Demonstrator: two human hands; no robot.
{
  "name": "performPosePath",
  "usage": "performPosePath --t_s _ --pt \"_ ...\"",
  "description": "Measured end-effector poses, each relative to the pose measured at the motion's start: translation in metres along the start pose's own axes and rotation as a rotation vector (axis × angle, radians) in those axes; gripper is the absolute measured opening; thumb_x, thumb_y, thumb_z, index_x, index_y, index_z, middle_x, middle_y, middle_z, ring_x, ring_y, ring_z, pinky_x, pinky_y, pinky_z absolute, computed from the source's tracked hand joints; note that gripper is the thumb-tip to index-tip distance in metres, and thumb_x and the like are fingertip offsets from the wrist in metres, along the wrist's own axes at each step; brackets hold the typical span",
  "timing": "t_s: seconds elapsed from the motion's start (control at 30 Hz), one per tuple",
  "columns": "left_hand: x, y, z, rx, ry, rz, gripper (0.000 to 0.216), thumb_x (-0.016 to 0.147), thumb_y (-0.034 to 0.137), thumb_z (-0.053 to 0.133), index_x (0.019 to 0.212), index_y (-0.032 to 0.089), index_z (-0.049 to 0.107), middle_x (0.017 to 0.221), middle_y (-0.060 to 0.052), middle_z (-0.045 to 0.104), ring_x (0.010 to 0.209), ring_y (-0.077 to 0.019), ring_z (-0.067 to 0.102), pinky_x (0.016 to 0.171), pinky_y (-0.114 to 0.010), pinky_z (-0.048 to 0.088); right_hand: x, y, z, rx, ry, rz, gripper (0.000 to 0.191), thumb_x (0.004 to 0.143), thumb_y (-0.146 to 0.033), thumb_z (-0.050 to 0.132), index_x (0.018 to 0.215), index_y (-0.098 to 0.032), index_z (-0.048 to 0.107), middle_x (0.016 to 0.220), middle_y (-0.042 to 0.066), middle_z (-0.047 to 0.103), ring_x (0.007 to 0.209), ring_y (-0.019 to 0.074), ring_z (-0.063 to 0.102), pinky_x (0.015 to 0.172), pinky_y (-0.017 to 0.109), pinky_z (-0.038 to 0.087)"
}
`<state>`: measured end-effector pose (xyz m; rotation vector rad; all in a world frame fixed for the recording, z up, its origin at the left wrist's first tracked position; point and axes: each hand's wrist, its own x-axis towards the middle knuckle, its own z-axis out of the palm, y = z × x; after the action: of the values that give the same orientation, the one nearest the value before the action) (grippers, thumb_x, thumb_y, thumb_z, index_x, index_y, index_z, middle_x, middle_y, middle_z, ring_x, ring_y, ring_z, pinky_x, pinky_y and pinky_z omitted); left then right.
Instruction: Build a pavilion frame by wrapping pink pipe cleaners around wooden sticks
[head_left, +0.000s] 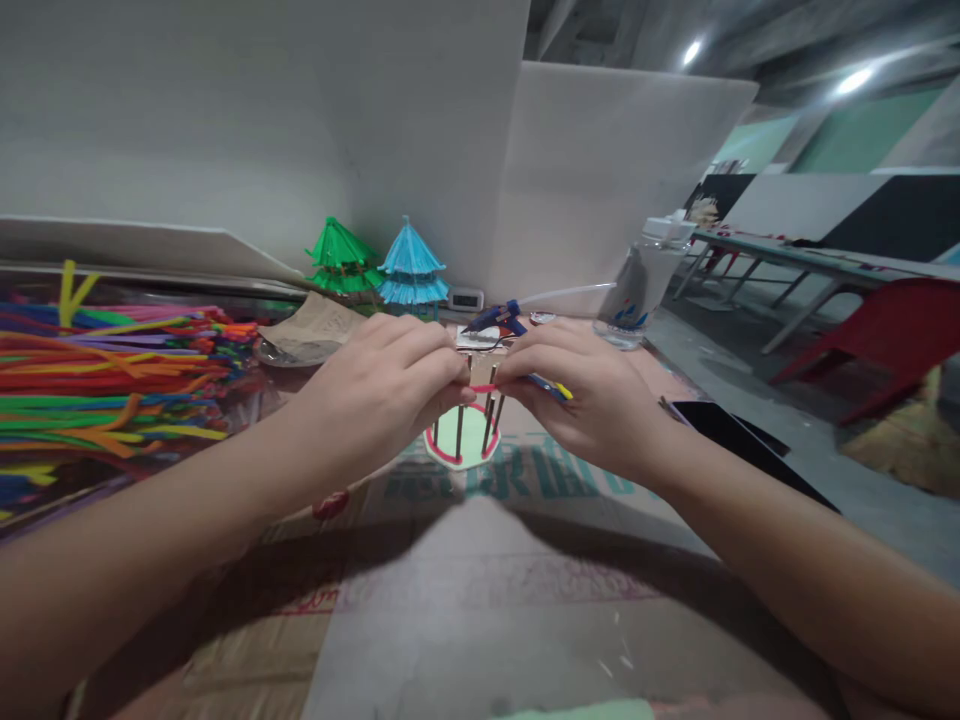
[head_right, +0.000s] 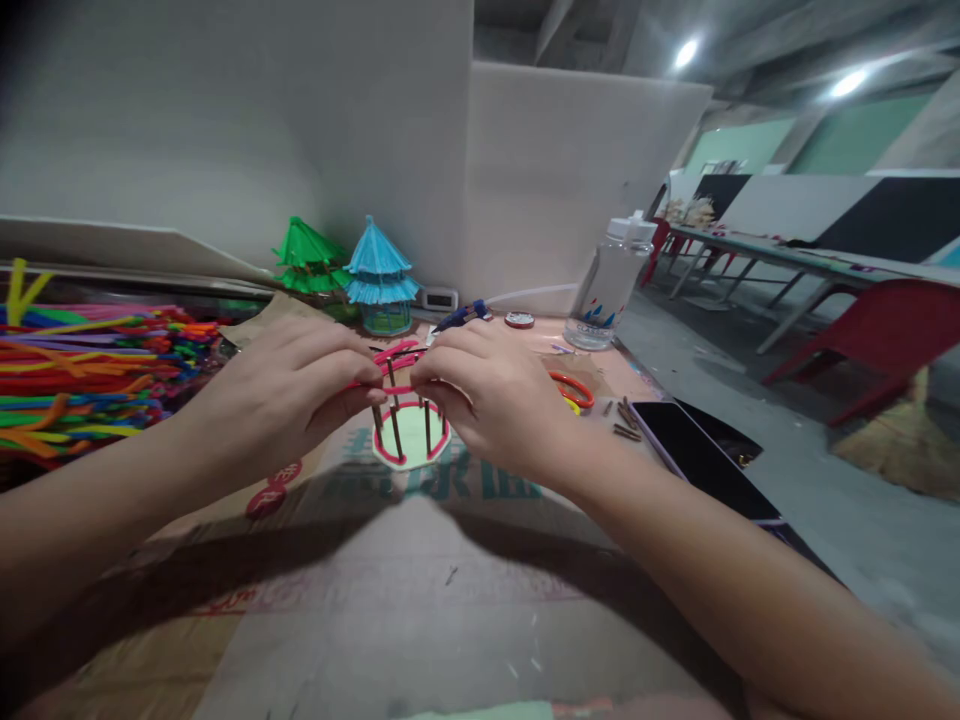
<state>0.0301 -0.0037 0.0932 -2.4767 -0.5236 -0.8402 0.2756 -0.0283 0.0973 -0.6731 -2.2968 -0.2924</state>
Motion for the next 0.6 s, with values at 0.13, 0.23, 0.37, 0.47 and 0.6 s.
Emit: performPosePath --t_s 0.13,0.23,0.37,0.47,0.6 --pt "0.0 0.003 -0.001 -0.003 0.005 -0.004 0.034 0.113 0.033 0.043 0.091 0.02 0.065 0.094 -0.007 0.073 0.085 -0.0233 0.062 0.077 -0.037 0.043 0.001 0.0 -0.004 -0.069 -0.028 -0.006 0.016 0.105 -0.017 0.059 0.094 -0.022 0.069 0.095 0.006 0.078 0.09 0.0231 0.068 0.084 0.039 0.05" --pt "-0.001 0.001 -0.005 -0.017 0.015 -0.047 0.036 0.114 0.037 0.04 0.093 0.022 0.066 0.097 -0.008 0.075 0.088 -0.0248 0.064 0.078 -0.04 0.045 0.002 0.003 -0.013 -0.11 0.016 0.012 0.016 0.104 -0.016 0.059 0.095 -0.024 0.07 0.096 0.006 0.078 0.091 0.024 0.068 0.085 0.04 0.05" --pt "-0.001 -0.007 -0.013 -0.017 0.022 -0.11 0.029 0.111 0.038 0.048 0.101 0.022 0.07 0.102 -0.008 0.078 0.094 -0.0273 0.067 0.084 -0.043 0.048 0.0 0.012 -0.019 -0.07 0.108 0.109 0.013 0.099 -0.013 0.066 0.094 -0.024 0.071 0.095 0.004 0.077 0.093 0.0231 0.07 0.084 0.038 0.052" --pt "-0.001 -0.012 -0.014 -0.049 -0.025 -0.163 0.026 0.109 0.037 0.052 0.109 0.022 0.073 0.109 -0.01 0.078 0.1 -0.0291 0.068 0.088 -0.045 0.05 -0.002 0.017 -0.011 -0.021 0.023 0.136 0.011 0.1 -0.016 0.066 0.095 -0.023 0.073 0.097 0.006 0.077 0.097 0.024 0.07 0.085 0.038 0.052" --pt "0.0 -0.012 -0.008 -0.154 -0.051 -0.186 0.026 0.105 0.031 0.053 0.108 0.02 0.077 0.114 -0.011 0.077 0.107 -0.0284 0.069 0.092 -0.043 0.051 -0.004 0.016 0.005 0.006 -0.081 0.093 0.015 0.103 -0.014 0.06 0.098 -0.018 0.073 0.1 0.01 0.077 0.095 0.0244 0.069 0.084 0.039 0.051"
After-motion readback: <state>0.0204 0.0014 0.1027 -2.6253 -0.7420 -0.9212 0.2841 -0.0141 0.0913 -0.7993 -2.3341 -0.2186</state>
